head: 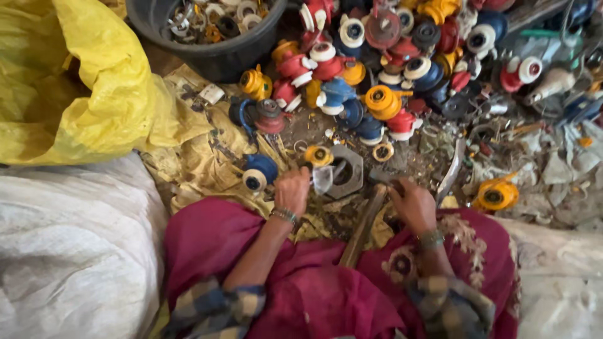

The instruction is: The person sits on the floor and uses a hammer and metal block to break apart yellow plastic components. They repeatedly strike the parts to separate them and place the broken pieces into a nearby sack.

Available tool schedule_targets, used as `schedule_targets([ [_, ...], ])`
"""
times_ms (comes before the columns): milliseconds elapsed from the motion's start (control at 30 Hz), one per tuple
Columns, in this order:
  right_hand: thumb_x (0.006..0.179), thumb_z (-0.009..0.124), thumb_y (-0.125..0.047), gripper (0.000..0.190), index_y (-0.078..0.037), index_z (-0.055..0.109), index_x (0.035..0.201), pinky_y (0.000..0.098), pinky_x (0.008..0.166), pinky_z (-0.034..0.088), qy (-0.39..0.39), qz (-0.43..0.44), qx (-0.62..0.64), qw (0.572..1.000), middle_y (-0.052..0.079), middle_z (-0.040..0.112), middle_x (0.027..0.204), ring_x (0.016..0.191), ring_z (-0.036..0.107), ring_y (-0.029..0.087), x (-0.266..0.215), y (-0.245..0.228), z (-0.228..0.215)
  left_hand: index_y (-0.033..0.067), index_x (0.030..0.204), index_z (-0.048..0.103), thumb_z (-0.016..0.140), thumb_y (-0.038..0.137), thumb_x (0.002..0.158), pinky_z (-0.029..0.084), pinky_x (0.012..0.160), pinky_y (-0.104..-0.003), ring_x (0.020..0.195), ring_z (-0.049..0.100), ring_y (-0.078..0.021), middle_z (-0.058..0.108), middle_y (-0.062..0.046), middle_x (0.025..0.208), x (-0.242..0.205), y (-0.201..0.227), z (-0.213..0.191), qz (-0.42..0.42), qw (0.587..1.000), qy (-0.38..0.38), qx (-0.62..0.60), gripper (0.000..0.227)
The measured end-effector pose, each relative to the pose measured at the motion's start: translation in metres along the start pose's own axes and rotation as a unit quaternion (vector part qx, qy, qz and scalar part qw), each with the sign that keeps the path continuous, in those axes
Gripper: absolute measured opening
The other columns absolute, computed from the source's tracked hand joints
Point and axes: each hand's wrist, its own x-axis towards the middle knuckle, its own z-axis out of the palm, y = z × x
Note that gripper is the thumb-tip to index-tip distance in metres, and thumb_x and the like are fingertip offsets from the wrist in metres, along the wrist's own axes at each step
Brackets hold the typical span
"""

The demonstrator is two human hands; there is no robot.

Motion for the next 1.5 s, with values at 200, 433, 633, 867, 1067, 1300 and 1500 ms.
schedule_targets([
  [200,0.092,0.072,-0.036,0.029,-0.013,0.074,0.110,0.0477,0.070,0.056,-0.027,0.020,-0.023,0.999,0.017,0.074,0.088,0.081,0.071,0.037,-0.009,0.002,0.003,0.0052,0.099,0.058,0.073,0.013,0.067,0.050,0.066,-0.052,0.076,0.063,-0.0407,0.061,-0.017,0.084,0.005,-0.018,-0.047,-0.009,0.956,0.227,-0.187,0.036],
  [433,0.094,0.071,-0.034,0.030,-0.010,0.074,0.111,0.0458,0.070,0.057,0.004,-0.050,0.053,0.997,0.016,0.075,0.096,0.083,0.072,0.036,-0.005,-0.016,0.013,0.0091,0.106,0.068,0.080,0.021,0.080,0.054,0.072,-0.051,0.084,0.069,-0.0390,0.072,-0.017,0.090,-0.001,-0.046,-0.030,-0.114,0.968,-0.008,-0.225,0.031],
  [633,0.092,0.072,-0.031,0.028,-0.012,0.075,0.112,0.0464,0.070,0.057,-0.055,-0.022,0.021,0.998,0.014,0.076,0.093,0.081,0.073,0.035,0.001,-0.014,0.012,0.0100,0.092,0.074,0.085,0.039,0.071,0.055,0.075,-0.051,0.089,0.070,-0.0377,0.072,-0.016,0.092,-0.005,-0.029,0.012,0.045,0.960,-0.226,-0.162,0.037],
  [867,0.090,0.073,-0.029,0.031,-0.011,0.073,0.114,0.0459,0.072,0.058,-0.038,-0.064,0.052,0.996,0.015,0.076,0.098,0.083,0.073,0.036,0.005,-0.016,0.023,0.0110,0.099,0.073,0.072,0.033,0.093,0.055,0.083,-0.052,0.093,0.070,-0.0381,0.072,-0.018,0.095,0.041,-0.044,0.065,-0.032,0.967,-0.149,-0.204,0.023],
  [1067,0.089,0.074,-0.036,0.035,-0.013,0.073,0.116,0.0471,0.072,0.057,-0.081,-0.033,-0.011,0.996,0.016,0.075,0.094,0.083,0.072,0.037,0.005,-0.020,0.026,0.0060,0.107,0.065,0.079,0.028,0.085,0.053,0.084,-0.053,0.094,0.067,-0.0431,0.068,-0.021,0.102,0.089,-0.046,0.108,-0.043,0.980,0.020,-0.192,0.035],
  [1300,0.091,0.071,-0.032,0.032,-0.012,0.073,0.115,0.0465,0.074,0.057,-0.076,-0.052,0.045,0.995,0.015,0.075,0.095,0.085,0.072,0.036,0.005,-0.022,0.021,0.0097,0.109,0.072,0.080,0.029,0.081,0.054,0.093,-0.048,0.105,0.070,-0.0399,0.075,-0.020,0.108,0.098,-0.047,0.094,-0.209,0.938,-0.075,-0.264,0.035],
  [1500,0.091,0.070,-0.032,0.032,-0.011,0.071,0.115,0.0474,0.074,0.057,-0.083,-0.070,0.054,0.993,0.016,0.075,0.093,0.084,0.072,0.037,0.008,-0.025,0.018,0.0051,0.124,0.071,0.072,0.017,0.098,0.054,0.093,-0.037,0.108,0.072,-0.0255,0.073,-0.012,0.120,0.112,-0.078,0.085,-0.153,0.705,0.084,-0.688,0.029],
])
